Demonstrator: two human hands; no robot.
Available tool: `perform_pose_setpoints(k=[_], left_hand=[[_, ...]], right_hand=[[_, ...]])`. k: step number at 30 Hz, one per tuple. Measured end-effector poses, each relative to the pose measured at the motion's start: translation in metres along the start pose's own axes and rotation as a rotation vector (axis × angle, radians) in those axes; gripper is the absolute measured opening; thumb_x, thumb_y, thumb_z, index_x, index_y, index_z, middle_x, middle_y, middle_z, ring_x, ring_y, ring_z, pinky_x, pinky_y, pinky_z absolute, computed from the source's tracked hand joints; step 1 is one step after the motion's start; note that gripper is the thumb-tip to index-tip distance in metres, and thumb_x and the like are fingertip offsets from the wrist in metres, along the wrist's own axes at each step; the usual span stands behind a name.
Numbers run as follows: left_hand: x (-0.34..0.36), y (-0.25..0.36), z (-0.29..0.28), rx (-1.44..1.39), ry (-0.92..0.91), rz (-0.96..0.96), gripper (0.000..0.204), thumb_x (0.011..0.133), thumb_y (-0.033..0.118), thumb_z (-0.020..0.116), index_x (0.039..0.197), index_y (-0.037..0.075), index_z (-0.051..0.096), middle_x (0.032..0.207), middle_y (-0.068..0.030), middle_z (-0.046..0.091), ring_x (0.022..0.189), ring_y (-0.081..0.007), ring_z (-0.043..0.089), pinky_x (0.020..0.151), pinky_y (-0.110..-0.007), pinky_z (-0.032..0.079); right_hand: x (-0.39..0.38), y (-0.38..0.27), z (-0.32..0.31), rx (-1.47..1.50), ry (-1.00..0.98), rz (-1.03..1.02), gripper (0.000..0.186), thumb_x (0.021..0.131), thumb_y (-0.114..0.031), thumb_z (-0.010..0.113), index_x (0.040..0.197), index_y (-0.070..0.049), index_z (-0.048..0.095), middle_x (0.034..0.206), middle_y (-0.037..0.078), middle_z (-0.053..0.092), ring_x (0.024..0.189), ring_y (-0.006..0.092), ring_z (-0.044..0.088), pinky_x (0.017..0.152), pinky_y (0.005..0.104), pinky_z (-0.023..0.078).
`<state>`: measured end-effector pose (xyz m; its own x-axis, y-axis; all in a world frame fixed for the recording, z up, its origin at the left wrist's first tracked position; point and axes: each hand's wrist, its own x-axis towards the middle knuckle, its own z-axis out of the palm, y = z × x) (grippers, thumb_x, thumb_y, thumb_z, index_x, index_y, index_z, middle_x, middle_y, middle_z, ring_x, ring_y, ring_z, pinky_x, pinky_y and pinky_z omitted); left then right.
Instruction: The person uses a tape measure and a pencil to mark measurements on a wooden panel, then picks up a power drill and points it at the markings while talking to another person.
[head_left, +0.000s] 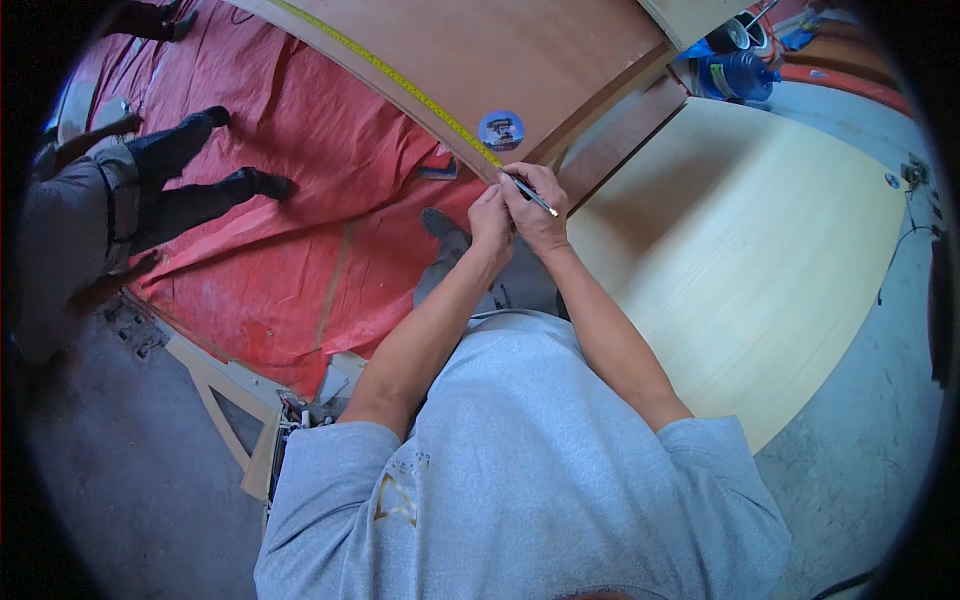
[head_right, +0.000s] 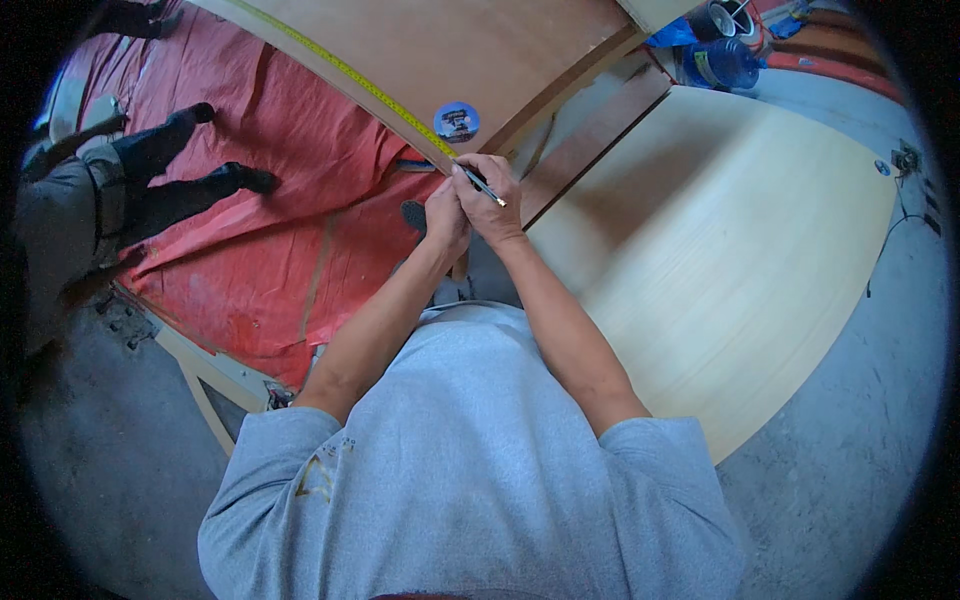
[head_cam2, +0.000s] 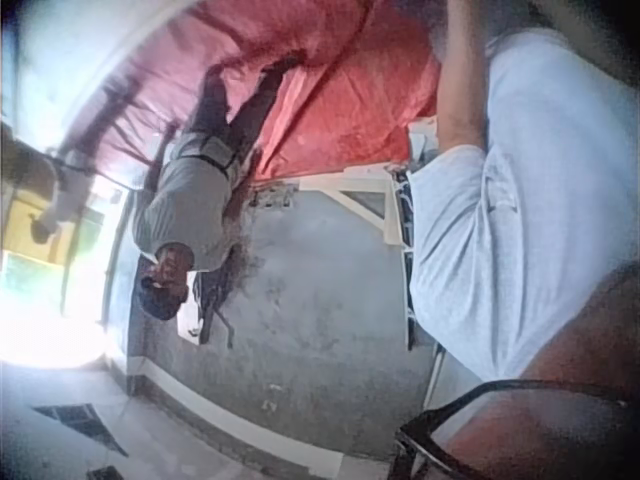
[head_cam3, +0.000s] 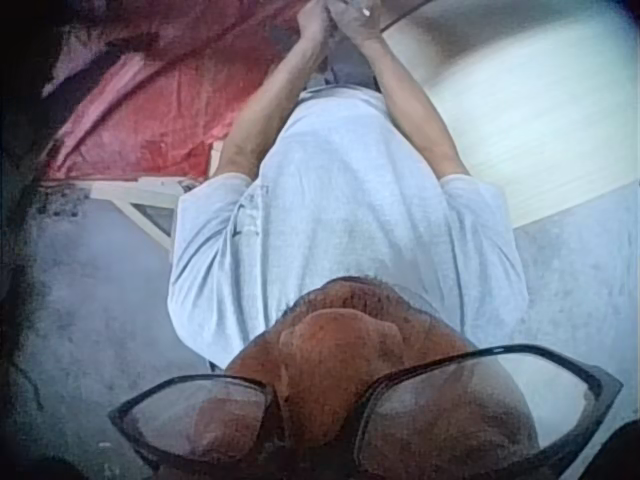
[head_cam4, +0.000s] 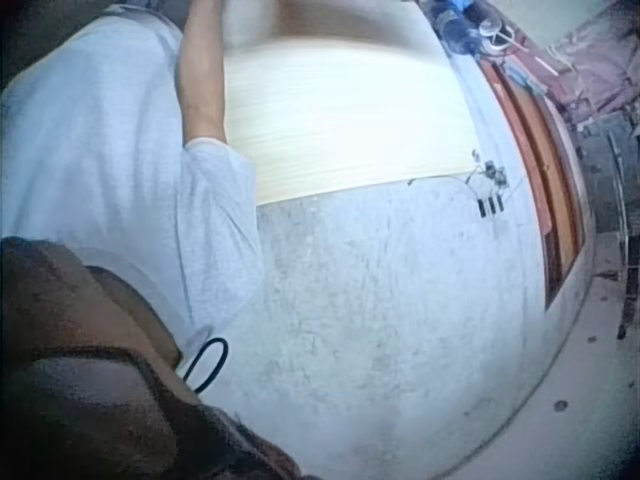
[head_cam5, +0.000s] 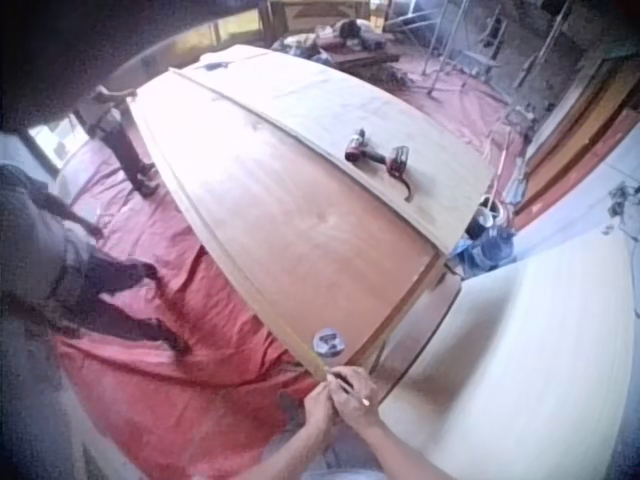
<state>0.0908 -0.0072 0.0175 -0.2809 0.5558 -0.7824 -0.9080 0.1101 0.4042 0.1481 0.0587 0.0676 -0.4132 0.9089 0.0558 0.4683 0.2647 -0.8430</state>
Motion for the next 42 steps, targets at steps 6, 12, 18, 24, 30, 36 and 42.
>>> perform_pose_setpoints(k=[6, 12, 18, 24, 30, 36, 42], left_hand=[[0.001, -0.001, 0.004, -0.011, 0.019, 0.007, 0.023, 0.108, 0.027, 0.058, 0.111, 0.008, 0.071, 0.087, 0.0033, 0.069, 0.066, -0.0062, 0.061, 0.052, -0.023, 0.043], [-0.001, 0.0, 0.005, -0.082, -0.053, 0.069, 0.025, 0.11, 0.027, 0.057, 0.117, 0.008, 0.071, 0.102, -0.0009, 0.072, 0.084, -0.0103, 0.069, 0.068, -0.025, 0.055], [-0.007, 0.005, 0.007, -0.056, -0.047, 0.028, 0.027, 0.111, 0.026, 0.054, 0.12, 0.006, 0.07, 0.109, -0.0024, 0.072, 0.094, -0.0126, 0.07, 0.078, -0.028, 0.057], [-0.01, 0.008, 0.008, -0.004, -0.041, 0.033, 0.029, 0.112, 0.027, 0.052, 0.122, 0.006, 0.069, 0.112, -0.0028, 0.071, 0.097, -0.0133, 0.07, 0.081, -0.029, 0.057], [-0.007, 0.003, 0.007, -0.01, -0.026, 0.039, 0.029, 0.113, 0.027, 0.051, 0.121, 0.006, 0.069, 0.111, -0.0018, 0.07, 0.098, -0.013, 0.069, 0.082, -0.029, 0.056], [-0.004, -0.001, 0.001, 0.026, -0.07, 0.073, 0.029, 0.113, 0.028, 0.051, 0.12, 0.007, 0.069, 0.11, -0.0013, 0.07, 0.097, -0.0124, 0.069, 0.081, -0.029, 0.056], [-0.002, 0.001, 0.002, -0.008, -0.033, 0.039, 0.028, 0.112, 0.029, 0.054, 0.119, 0.007, 0.07, 0.109, -0.0015, 0.071, 0.095, -0.0128, 0.069, 0.08, -0.029, 0.056]], right_hand=[[0.002, -0.004, 0.001, 0.008, -0.014, 0.041, 0.015, 0.088, -0.017, 0.078, 0.1, -0.009, 0.073, 0.096, 0.012, 0.074, 0.094, 0.0316, 0.071, 0.082, 0.0433, 0.058], [0.007, -0.008, 0.008, 0.011, -0.016, 0.035, 0.014, 0.087, -0.015, 0.078, 0.098, -0.008, 0.073, 0.094, 0.011, 0.074, 0.092, 0.0318, 0.071, 0.082, 0.0436, 0.058], [0.006, -0.002, 0.013, -0.007, 0.005, -0.005, 0.014, 0.086, -0.012, 0.078, 0.097, -0.007, 0.072, 0.096, 0.011, 0.075, 0.095, 0.0322, 0.07, 0.084, 0.0446, 0.057], [0.006, -0.005, 0.015, -0.013, 0.02, 0.01, 0.013, 0.085, -0.012, 0.078, 0.096, -0.008, 0.072, 0.095, 0.012, 0.074, 0.095, 0.0326, 0.069, 0.085, 0.0447, 0.057], [0.006, 0.002, 0.016, -0.05, 0.042, -0.07, 0.012, 0.088, -0.014, 0.078, 0.097, -0.007, 0.074, 0.095, 0.012, 0.075, 0.092, 0.029, 0.072, 0.082, 0.0411, 0.059], [0.004, 0.003, 0.021, -0.032, 0.064, -0.065, 0.012, 0.086, -0.013, 0.078, 0.096, -0.008, 0.074, 0.093, 0.012, 0.075, 0.092, 0.0309, 0.071, 0.083, 0.0429, 0.058], [0.004, 0.003, 0.019, -0.037, 0.071, -0.052, 0.011, 0.087, -0.013, 0.078, 0.096, -0.008, 0.074, 0.094, 0.011, 0.075, 0.092, 0.031, 0.071, 0.082, 0.0429, 0.058]])
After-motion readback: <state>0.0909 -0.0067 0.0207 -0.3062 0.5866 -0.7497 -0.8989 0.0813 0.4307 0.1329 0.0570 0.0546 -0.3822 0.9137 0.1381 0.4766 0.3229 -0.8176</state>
